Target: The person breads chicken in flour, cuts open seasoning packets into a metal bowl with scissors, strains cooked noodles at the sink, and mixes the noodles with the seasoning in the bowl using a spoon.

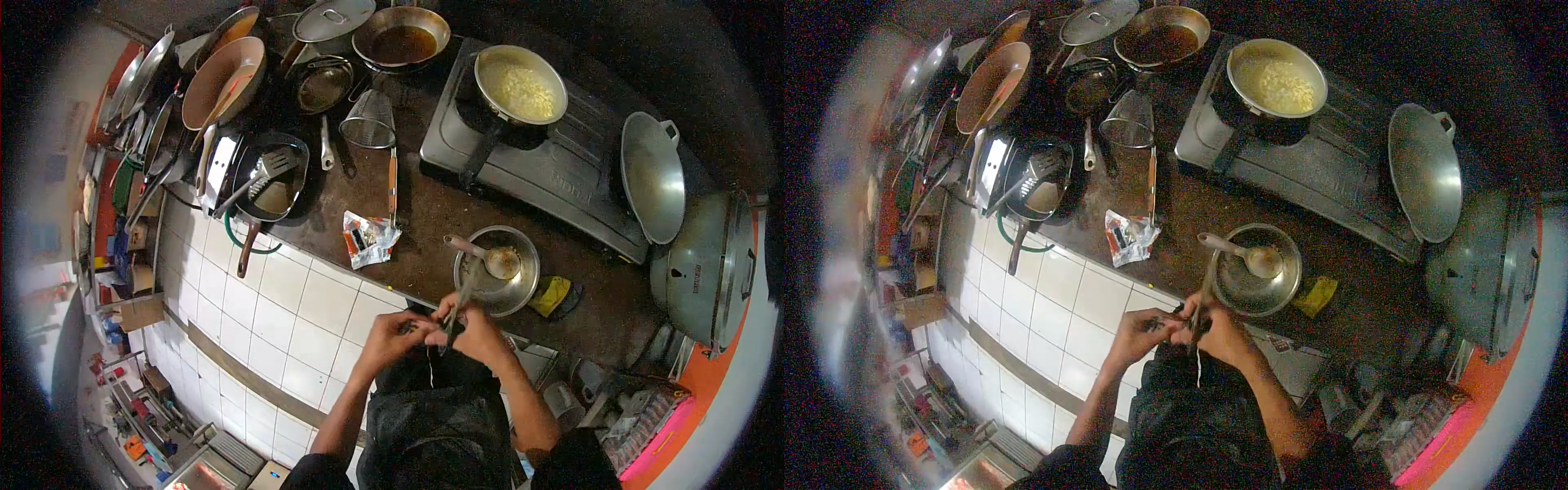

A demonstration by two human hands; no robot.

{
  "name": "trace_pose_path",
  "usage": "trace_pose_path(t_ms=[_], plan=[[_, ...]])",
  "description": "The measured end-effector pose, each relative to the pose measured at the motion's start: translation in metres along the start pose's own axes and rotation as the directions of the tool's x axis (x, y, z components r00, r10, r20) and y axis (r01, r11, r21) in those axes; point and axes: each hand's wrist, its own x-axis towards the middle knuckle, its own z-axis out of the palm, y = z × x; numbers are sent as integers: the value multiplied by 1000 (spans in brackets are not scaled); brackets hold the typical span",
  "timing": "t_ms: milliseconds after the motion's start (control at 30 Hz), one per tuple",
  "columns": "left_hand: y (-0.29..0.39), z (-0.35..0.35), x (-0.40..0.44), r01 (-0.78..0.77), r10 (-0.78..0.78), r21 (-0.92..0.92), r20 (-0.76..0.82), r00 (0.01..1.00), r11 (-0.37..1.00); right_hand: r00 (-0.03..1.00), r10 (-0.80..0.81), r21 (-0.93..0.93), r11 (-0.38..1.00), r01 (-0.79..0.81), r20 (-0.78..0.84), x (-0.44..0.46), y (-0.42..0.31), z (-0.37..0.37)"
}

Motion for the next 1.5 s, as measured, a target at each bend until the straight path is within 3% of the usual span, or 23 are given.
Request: trace_pose_path(t_ms=[33,67,133,167,200,267,300,333,433,467,500,567,633,700,767,833,867,967,1000,1033,1067,1233,1500], plan=[[-1,5,3,-2,2,2,1,1000,1000,994,90,14,996,-91,68,6,-7,-7],[-1,8,6,18,-24,-154,-34,999,988,988,140,-150,980,-129,66,9,-16,-15],[2,11,8,-9,-53,-493,-112,992,870,984,178,-39,983,-177,24,7,-30,-24],[-5,9,8,-11,-52,-494,-113,992,870,975,223,73,972,-222,-7,5,-33,-29],[-17,5,8,-67,29,-528,-80,996,847,996,80,136,987,-85,37,4,-33,-38],[-23,5,7,-159,171,-621,-40,984,768,995,93,102,991,-88,-44,-4,-36,-47],[-24,7,8,-159,172,-622,-40,984,767,987,107,75,992,-98,-123,-9,-36,-51],[-25,12,10,-117,129,-649,-29,991,751,961,90,-112,986,-122,-262,-12,-10,-56],[-38,27,13,-57,71,-594,-1,998,802,955,150,-93,980,-179,-257,-25,-15,-66],[-44,34,12,-9,38,-586,37,999,810,963,183,74,982,-171,-200,-35,-25,-68],[-48,40,12,41,4,-577,76,997,816,962,186,74,982,-174,-202,-38,-21,-67],[-46,52,12,91,140,-788,219,966,609,919,85,-141,979,-150,-386,-43,-14,-62],[-39,69,13,147,205,-858,278,938,493,916,87,-218,958,-185,-392,-43,-18,-65],[-36,81,16,124,187,-837,259,948,533,936,228,-9,971,-239,-268,-44,-19,-66],[-30,88,19,100,170,-814,237,957,572,935,231,-10,970,-242,-269,-42,-14,-67],[-23,93,23,70,76,-763,155,985,642,936,45,-271,951,-147,-349,-41,-5,-69],[-28,95,26,79,0,-679,115,993,730,934,50,-269,951,-152,-353,-43,-7,-70],[-10,98,28,57,-81,-794,10,997,605,940,27,-128,989,-74,-339,-52,-24,-74],[-10,96,29,62,-82,-840,21,996,539,933,141,-142,970,-197,-331,-59,-27,-81],[-8,93,30,60,-83,-839,17,996,541,912,253,-158,936,-316,-322,-66,-32,-84],[-4,89,31,8,-60,-840,-29,998,542,935,79,-371,904,-214,-346,-74,-43,-83],[20,83,37,-170,-31,-816,-224,974,552,957,130,-425,874,-235,-260,-97,-52,-83],[31,78,31,-208,-12,-816,-255,967,539,933,253,-499,792,-352,-257,-86,-62,-71]])
